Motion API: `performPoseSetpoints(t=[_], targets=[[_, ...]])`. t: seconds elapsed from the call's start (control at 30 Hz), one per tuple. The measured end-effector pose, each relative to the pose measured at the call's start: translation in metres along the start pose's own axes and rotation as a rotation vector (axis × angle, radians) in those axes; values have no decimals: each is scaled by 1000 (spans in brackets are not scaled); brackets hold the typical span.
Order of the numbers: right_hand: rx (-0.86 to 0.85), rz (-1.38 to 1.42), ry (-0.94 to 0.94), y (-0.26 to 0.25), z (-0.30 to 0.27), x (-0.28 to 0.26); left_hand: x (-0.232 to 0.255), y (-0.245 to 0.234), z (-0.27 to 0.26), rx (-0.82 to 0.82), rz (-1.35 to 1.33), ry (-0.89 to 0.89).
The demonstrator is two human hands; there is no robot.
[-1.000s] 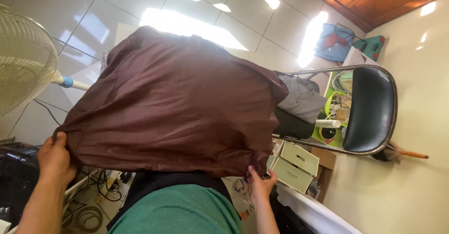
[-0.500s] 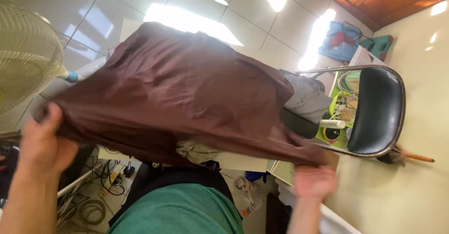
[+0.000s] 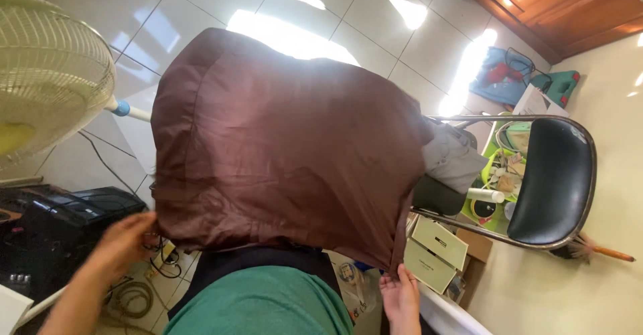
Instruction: Fold various items of laundry including a shirt and a jacket on a flat surface.
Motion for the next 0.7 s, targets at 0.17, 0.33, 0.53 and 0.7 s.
performPoseSetpoints(t=[0.17,0.33,0.53,0.7], targets=[[-16,321,187,-9,28,12,42,56,-32,56,2,-25],[-203,309,-12,7,28,-17,67,58,-20,-139,-477,204],[62,-786,-311,75,-29,-26,187,89,-143,-195,-474,602],[193,-735,-492,63,-17,-22,181,82,-149,-167,237,807]])
Point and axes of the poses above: each hand's wrist, its own z-axis towards the middle knuckle, its own y-axis out of the palm, x = y × z, the point moved 4 cm from there along z, towards the middle knuckle, and after that the axes turned 8 degrees about -x, right-handed, at the moved point
